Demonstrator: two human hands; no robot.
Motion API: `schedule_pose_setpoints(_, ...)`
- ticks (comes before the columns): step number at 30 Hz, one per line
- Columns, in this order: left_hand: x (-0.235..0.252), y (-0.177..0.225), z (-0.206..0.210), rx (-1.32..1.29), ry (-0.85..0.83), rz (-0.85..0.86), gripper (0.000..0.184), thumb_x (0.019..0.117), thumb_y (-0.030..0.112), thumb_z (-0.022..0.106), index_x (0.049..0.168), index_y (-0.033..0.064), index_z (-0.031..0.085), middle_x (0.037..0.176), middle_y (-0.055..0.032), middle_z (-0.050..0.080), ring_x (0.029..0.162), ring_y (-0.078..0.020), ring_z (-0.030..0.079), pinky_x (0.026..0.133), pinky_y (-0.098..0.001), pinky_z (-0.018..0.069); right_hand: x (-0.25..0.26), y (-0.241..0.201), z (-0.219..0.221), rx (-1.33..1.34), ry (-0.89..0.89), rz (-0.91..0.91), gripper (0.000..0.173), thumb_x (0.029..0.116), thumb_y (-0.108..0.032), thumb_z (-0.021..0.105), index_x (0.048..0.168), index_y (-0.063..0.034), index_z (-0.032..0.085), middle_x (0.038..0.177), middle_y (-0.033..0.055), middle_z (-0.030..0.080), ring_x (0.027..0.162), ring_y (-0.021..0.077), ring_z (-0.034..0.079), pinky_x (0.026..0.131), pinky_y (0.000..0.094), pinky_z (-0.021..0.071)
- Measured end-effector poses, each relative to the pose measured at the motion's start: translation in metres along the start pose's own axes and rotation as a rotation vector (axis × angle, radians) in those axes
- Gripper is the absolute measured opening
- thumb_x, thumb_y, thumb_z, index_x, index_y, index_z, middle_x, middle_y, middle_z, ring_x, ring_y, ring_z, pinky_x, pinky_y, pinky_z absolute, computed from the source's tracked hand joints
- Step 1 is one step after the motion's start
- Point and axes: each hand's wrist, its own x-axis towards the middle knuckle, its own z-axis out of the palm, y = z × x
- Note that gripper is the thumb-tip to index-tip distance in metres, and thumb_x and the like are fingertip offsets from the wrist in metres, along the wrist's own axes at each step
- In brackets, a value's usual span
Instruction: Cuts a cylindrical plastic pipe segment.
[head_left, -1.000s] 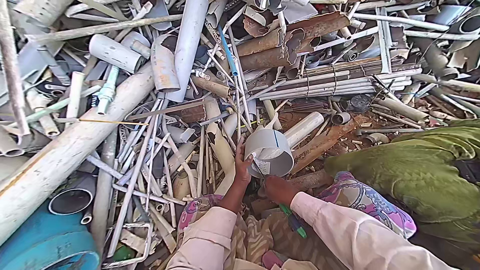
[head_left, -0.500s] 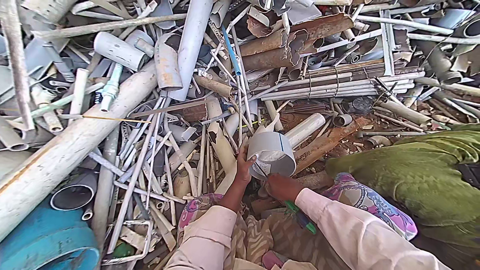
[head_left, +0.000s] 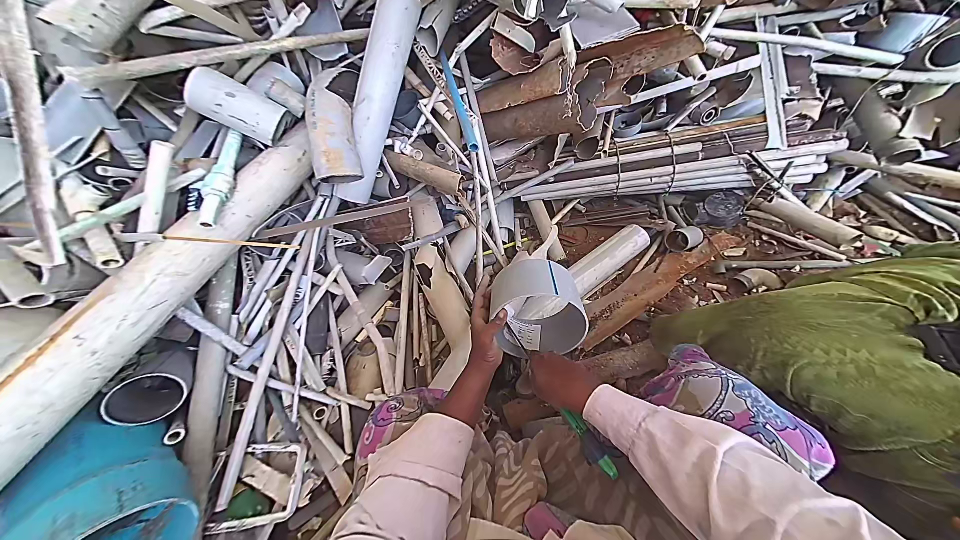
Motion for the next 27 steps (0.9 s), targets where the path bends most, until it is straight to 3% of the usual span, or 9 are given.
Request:
schedule_pose_setpoints(5,0.0028,0.0025,-0.0008,-0.008,0.048,-0.008,0.095,0.0790,0.024,0.067,0.156,-0.0044,0.020,0.147,-0.0211,0.045,0.124,-0.0156,0.055,0.103,-0.0305,0.0477,0.0037,0.0030,0.0000,-0.011,0.014,-0.021,0.032,0.1059,-0.016,0.048,0.128,0.0066,0.056,0.118,0.0284,0.064,0.112,0.0422,0.065,0.091,0.0595,0.0517)
schedule_pose_setpoints(8,0.0040,0.0052,-0.0002,0.001,0.074,-0.024,0.090,0.0798,0.018,0.063,0.156,-0.0041,0.021,0.144,-0.0204,0.047,0.121,-0.0142,0.056,0.101,-0.0293,0.0484,0.0040,0.0034,-0.0028,-0.052,-0.016,-0.009,0.035,0.1070,-0.018,0.047,0.131,0.0059,0.055,0.122,0.0286,0.063,0.117,0.0426,0.063,0.094,0.0611,0.0503)
schedule_pose_setpoints(15,-0.0020,0.0018,0.0016,0.058,0.011,-0.040,0.098,0.0770,0.021,0.068,0.157,-0.0055,0.017,0.147,-0.0225,0.045,0.125,-0.0161,0.054,0.105,-0.0295,0.0465,0.0015,0.0058,-0.0054,-0.086,-0.048,-0.001,0.034,0.1075,-0.018,0.047,0.126,0.0087,0.058,0.121,0.0302,0.063,0.116,0.0444,0.063,0.093,0.0621,0.0499)
schedule_pose_setpoints(27,-0.0024,0.0027,0.0040,0.081,0.006,-0.030,0.095,0.0763,0.016,0.065,0.156,-0.0059,0.018,0.145,-0.0223,0.047,0.123,-0.0158,0.056,0.103,-0.0295,0.0474,0.0009,0.0021,0.0006,-0.042,-0.031,0.026,0.032,0.1058,-0.016,0.049,0.126,0.0082,0.057,0.120,0.0288,0.063,0.113,0.0426,0.065,0.092,0.0603,0.0514)
